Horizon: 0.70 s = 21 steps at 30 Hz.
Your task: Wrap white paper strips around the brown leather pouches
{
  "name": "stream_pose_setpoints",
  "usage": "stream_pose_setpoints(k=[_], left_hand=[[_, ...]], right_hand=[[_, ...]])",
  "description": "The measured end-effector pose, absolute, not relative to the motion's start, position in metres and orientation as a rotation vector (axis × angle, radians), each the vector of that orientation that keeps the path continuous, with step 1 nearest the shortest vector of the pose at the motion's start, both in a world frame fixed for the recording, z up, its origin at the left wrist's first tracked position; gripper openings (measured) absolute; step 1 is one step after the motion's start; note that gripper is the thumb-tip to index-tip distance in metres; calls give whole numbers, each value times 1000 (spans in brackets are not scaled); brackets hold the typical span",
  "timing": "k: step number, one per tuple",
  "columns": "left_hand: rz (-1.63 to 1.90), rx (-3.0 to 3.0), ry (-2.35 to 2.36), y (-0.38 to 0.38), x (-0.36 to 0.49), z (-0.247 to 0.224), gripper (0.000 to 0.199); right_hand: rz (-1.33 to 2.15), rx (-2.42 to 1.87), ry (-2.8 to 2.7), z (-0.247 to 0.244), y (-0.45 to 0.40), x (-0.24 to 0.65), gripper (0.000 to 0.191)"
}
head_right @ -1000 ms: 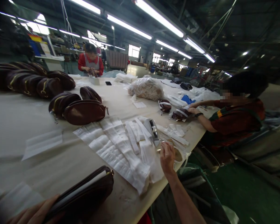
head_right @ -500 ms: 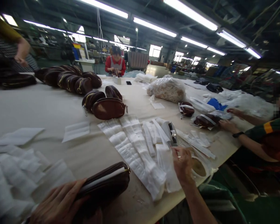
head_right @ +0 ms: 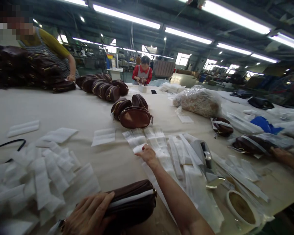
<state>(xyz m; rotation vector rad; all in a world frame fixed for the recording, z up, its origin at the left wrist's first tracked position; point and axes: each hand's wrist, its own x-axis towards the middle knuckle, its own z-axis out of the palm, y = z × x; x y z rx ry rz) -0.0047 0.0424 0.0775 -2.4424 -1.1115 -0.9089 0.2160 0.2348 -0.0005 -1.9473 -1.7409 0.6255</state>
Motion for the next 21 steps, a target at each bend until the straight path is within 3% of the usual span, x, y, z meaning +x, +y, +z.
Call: stream_pose_setpoints(k=[11,18,21], left_hand=[[-1018,-2399,-1175,41,1,66,25],[-957,-2486,-1200,40,-2,72,27],[-1018,-2451,-1226,41,-1,77,29]], right_hand=[[1009,-1845,-1681,-8,249,235,27],[893,-1605,-1650,33,234,230,16],[1008,-1399,-1721,59,211,211,25]])
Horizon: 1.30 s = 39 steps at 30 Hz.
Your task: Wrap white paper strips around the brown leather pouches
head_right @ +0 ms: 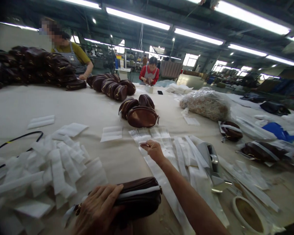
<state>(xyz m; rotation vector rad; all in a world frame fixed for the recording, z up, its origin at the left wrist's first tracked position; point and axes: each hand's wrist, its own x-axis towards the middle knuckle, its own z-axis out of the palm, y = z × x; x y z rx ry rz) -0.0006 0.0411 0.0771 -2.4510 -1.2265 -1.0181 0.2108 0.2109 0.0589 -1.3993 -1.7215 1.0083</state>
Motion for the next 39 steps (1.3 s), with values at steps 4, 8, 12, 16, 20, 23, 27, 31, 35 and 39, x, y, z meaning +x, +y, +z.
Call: stream_pose_setpoints(k=[4,8,12,16,20,23,27,31,35,39], left_hand=[[-1063,-2466,-1268,39,1,87,31],[-1100,-2362,-1446,35,1,90,43],[-1111,-2247,-1553,34,1,86,51],[-1178,-2421,-1385,38,-2,88,40],[-1227,-2514,-1230,38,-4,91,27],[-1226,-2530,-1195,36,-5,91,23],[-1170,-2565,-1153,34,-4,91,25],[-1140,-2565,-1175,34,-5,94,24],[-1138,-2670,-1155,34,-6,93,20],[-1232,-2640,-1174,34,-5,83,21]], right_hand=[[1287,-1046,-1882,93,161,187,31],[1426,-673,-2161,119,123,185,25],[1346,-546,-2320,129,110,192,25],[1342,-460,-2412,130,107,195,26],[1382,-402,-2415,135,105,194,25],[1473,-339,-2402,141,105,195,27],[1838,-373,-2204,141,113,205,28],[1964,-665,-2011,121,131,219,30],[1677,-769,-2151,91,149,216,33],[1549,-757,-2224,68,163,201,36]])
